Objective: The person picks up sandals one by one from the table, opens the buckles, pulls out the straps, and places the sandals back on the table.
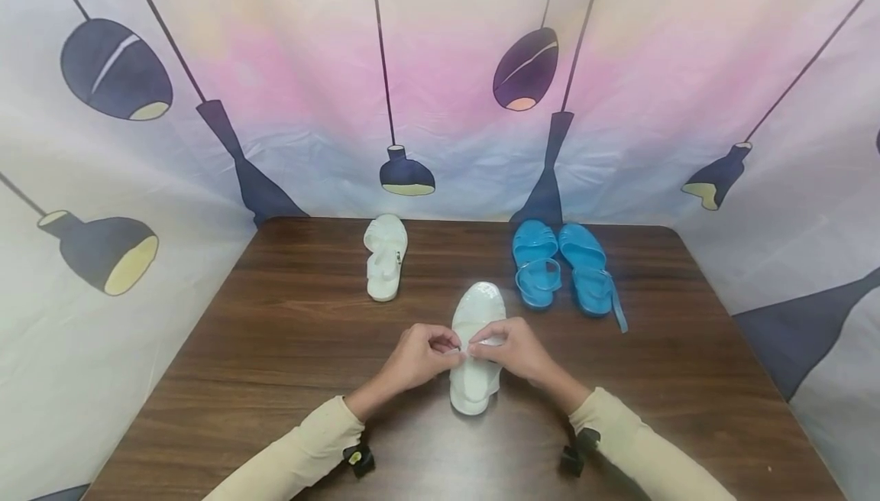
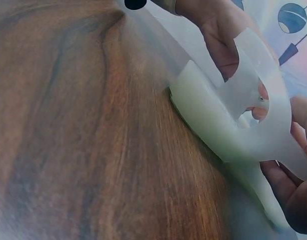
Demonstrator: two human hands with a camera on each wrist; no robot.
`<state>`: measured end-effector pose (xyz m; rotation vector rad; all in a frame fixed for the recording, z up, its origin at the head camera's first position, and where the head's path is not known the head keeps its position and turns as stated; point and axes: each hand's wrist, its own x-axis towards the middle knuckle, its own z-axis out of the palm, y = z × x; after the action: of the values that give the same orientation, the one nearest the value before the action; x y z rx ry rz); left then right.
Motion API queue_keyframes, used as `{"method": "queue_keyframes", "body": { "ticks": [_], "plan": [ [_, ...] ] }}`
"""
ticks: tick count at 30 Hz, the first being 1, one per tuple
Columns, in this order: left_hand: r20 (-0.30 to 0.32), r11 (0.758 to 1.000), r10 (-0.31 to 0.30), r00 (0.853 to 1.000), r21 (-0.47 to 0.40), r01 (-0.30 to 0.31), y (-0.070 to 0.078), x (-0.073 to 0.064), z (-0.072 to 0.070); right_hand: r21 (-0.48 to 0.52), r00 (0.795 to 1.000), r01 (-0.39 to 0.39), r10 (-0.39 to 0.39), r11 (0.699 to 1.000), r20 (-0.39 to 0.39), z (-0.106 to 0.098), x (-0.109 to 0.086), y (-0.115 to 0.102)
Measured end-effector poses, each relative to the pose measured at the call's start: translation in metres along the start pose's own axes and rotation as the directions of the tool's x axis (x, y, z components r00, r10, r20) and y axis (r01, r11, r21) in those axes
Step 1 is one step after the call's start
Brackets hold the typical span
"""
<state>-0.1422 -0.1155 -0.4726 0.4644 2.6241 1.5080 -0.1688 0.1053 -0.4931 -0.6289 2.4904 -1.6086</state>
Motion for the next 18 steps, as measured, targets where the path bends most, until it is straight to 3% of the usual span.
{"method": "queue_keyframes", "body": {
  "ticks": [9,18],
  "plan": [
    [0.004,1.0,-0.006,1.0,-0.009,0.006,0.0013,-0.001,0.0021,0.007,0.998,-0.055,0.055,0.998,-0.006,-0.0015,-0.0022,-0.0061],
    [0.003,0.999,0.034,0.999,0.037,-0.034,0.0018,-0.0004,-0.0008,-0.029,0.997,-0.033,0.035,0.999,0.071,-0.0055,0.0006,-0.0083]
  ]
}}
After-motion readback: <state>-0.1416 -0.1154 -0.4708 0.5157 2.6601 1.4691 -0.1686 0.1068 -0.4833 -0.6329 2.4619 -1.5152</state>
